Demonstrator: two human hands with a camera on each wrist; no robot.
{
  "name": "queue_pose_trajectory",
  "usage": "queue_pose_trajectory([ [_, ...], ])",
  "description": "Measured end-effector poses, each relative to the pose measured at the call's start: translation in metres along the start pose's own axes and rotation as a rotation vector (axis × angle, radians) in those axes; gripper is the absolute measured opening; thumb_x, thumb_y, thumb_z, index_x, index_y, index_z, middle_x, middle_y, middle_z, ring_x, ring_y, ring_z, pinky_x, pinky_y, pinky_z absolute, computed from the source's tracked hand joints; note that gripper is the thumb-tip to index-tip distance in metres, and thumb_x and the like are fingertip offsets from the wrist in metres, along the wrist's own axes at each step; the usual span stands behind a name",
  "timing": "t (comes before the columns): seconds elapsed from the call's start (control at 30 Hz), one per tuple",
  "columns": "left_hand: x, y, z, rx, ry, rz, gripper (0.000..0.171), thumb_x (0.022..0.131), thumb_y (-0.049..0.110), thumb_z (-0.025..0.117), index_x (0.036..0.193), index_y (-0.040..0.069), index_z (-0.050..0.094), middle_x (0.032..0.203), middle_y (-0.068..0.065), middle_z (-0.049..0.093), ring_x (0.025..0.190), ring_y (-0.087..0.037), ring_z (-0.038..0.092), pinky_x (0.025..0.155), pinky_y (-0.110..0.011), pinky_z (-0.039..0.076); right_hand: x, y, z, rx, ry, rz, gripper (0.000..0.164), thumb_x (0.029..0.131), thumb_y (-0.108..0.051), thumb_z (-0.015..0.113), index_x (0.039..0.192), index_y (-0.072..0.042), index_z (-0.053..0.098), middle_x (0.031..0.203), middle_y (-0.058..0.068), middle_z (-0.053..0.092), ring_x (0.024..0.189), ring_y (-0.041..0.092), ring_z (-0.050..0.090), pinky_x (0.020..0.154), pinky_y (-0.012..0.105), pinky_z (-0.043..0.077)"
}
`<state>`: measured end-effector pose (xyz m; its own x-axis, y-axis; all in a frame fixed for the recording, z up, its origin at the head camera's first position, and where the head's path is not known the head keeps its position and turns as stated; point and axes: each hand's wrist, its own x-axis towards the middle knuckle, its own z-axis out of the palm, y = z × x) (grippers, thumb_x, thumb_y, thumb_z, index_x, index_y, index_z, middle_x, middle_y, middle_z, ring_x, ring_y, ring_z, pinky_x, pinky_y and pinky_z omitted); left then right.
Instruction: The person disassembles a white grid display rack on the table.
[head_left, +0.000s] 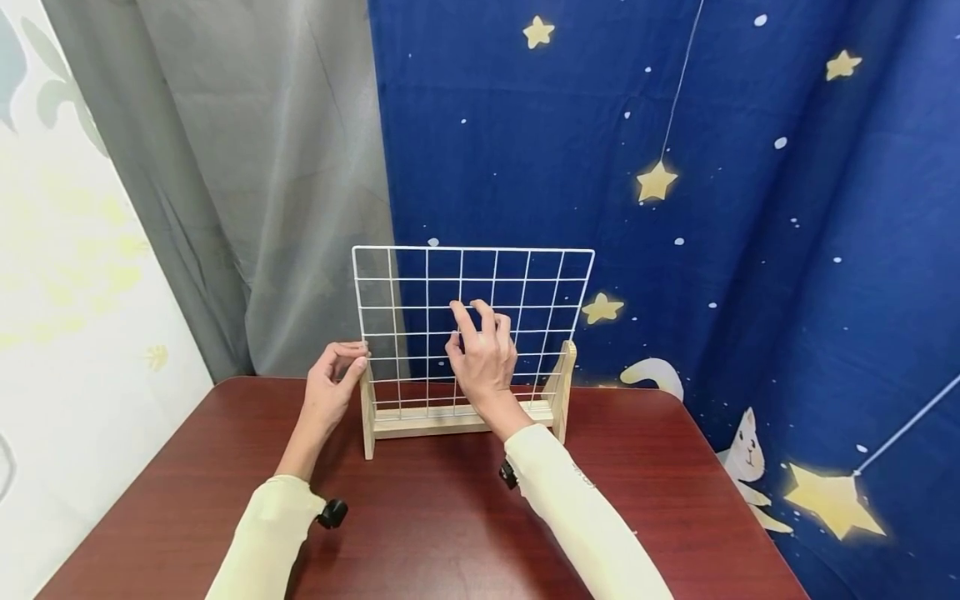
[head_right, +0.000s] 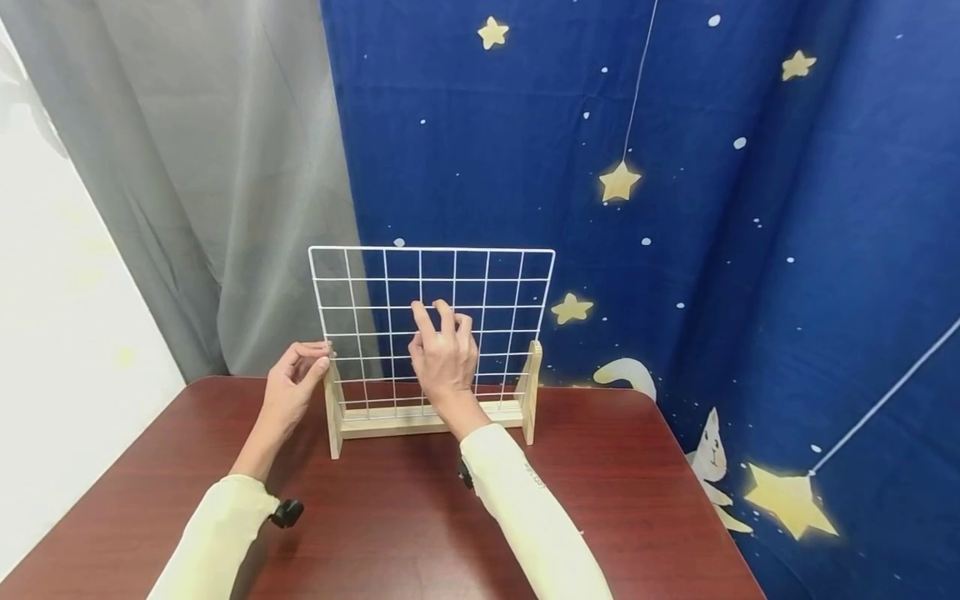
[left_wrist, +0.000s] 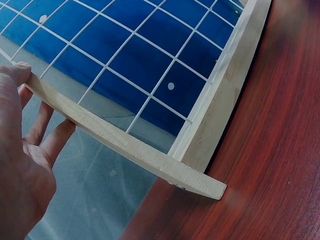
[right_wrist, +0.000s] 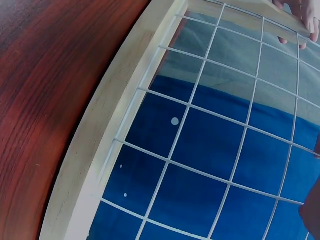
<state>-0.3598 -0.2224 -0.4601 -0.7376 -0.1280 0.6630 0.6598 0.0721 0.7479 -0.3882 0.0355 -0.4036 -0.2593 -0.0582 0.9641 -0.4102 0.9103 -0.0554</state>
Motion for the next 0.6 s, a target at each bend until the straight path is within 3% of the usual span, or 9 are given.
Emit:
queue_pose_trajectory([
  [0.13, 0.0005, 0.0002, 0.0002, -0.006, 0.0, -0.007, 0.018, 0.099, -0.008, 0.065, 0.114, -0.017, 0.062, 0.124, -0.002, 0.07, 0.114, -0.004, 0.071, 0.096, -0.013, 0.055, 0.0009, 0.0001, -0.0012, 0.01, -0.008, 0.005, 0.049, 0.088, -0.019, 0.077, 0.135, -0.031, 0.068, 0.136, 0.002, 0.066, 0.102, 0.026, 0.063, 0.066, 0.036, 0.062],
  [0.6, 0.0023, 0.0035, -0.0017, 0.041, -0.044, 0.001, 0.015, 0.1, -0.006, 0.065, 0.112, -0.014, 0.061, 0.126, -0.025, 0.063, 0.119, -0.008, 0.07, 0.099, -0.013, 0.053, 0.0024, 0.0008, 0.0013, 0.033, 0.019, 0.002, 0.051, 0.085, -0.017, 0.079, 0.134, -0.031, 0.07, 0.133, 0.002, 0.066, 0.101, 0.026, 0.063, 0.064, 0.035, 0.061],
])
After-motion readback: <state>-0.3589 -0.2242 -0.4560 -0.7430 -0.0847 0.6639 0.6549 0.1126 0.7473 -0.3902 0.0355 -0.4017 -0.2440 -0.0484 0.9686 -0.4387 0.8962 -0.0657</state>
